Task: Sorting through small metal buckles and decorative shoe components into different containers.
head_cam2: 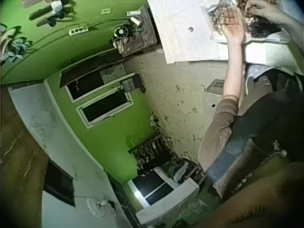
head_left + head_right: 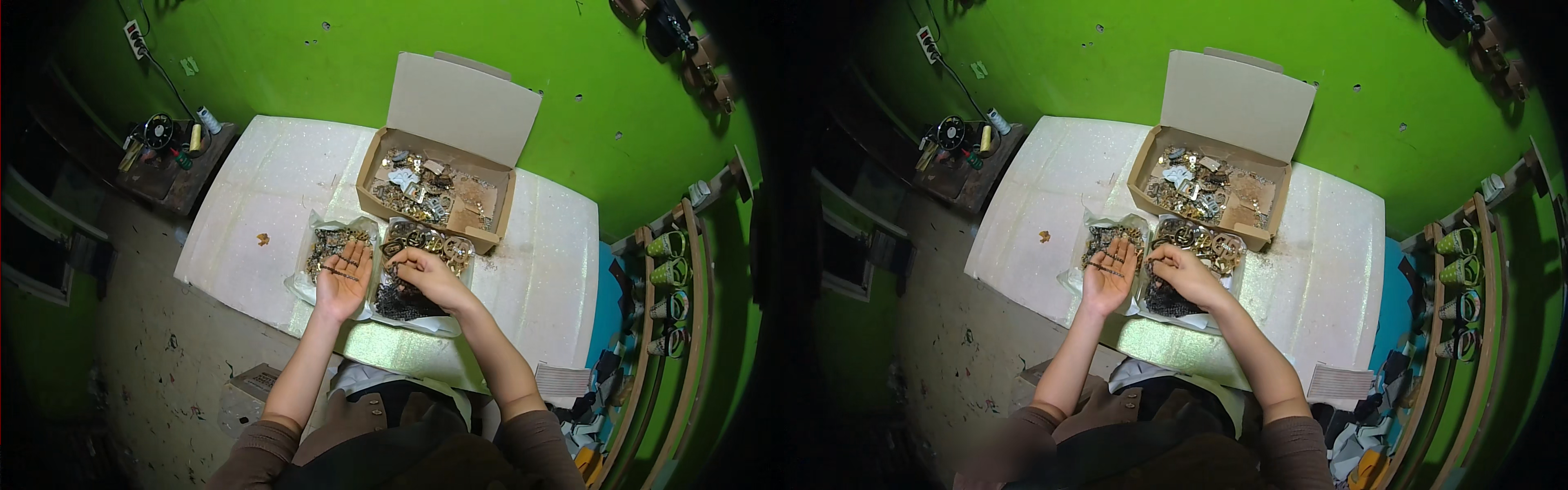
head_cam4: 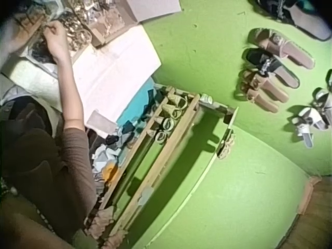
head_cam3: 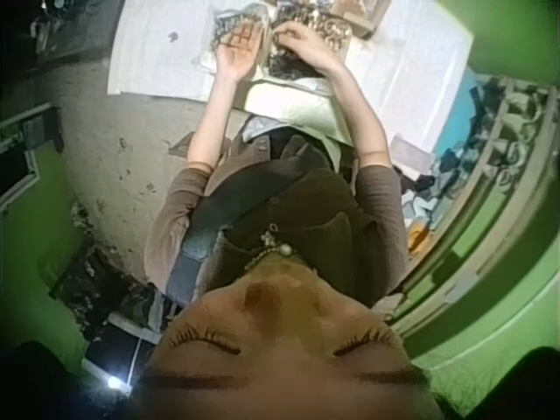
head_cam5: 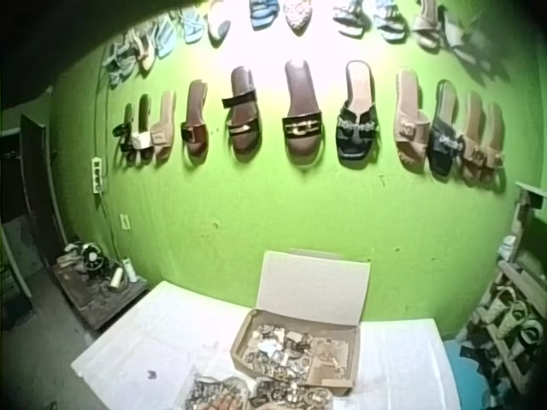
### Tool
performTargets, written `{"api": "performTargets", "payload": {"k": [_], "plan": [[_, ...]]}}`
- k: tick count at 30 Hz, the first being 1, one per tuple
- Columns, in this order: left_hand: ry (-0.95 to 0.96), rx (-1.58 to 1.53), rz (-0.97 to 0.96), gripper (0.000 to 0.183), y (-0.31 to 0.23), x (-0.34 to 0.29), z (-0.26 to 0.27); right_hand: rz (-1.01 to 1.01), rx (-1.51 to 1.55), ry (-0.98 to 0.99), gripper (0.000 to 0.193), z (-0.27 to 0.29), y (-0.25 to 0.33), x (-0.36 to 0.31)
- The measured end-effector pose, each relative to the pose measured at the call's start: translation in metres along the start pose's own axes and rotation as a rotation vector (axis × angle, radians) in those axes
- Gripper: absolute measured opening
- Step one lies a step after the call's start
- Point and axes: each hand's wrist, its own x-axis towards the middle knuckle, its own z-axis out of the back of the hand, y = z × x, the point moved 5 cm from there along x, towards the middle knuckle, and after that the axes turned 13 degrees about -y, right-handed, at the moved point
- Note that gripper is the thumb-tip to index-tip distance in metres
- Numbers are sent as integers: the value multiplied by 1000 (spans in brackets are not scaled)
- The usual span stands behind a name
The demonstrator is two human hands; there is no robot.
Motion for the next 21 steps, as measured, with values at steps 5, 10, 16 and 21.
{"api": "performTargets", "payload": {"k": [5, 10, 16, 21], "plan": [[-11, -15, 25, 35, -1, 3, 6, 106, -437, -26, 18, 20, -42, -16], [6, 3, 54, 33, -1, 1, 10, -50, -551, -7, 15, 54, -54, -43], [0, 34, 83, 33, 1, 5, 5, -9, -694, -12, 19, 32, -34, -28], [-6, 57, 114, 34, 4, 1, 0, 188, -655, 11, 24, -4, -48, -17]]}}
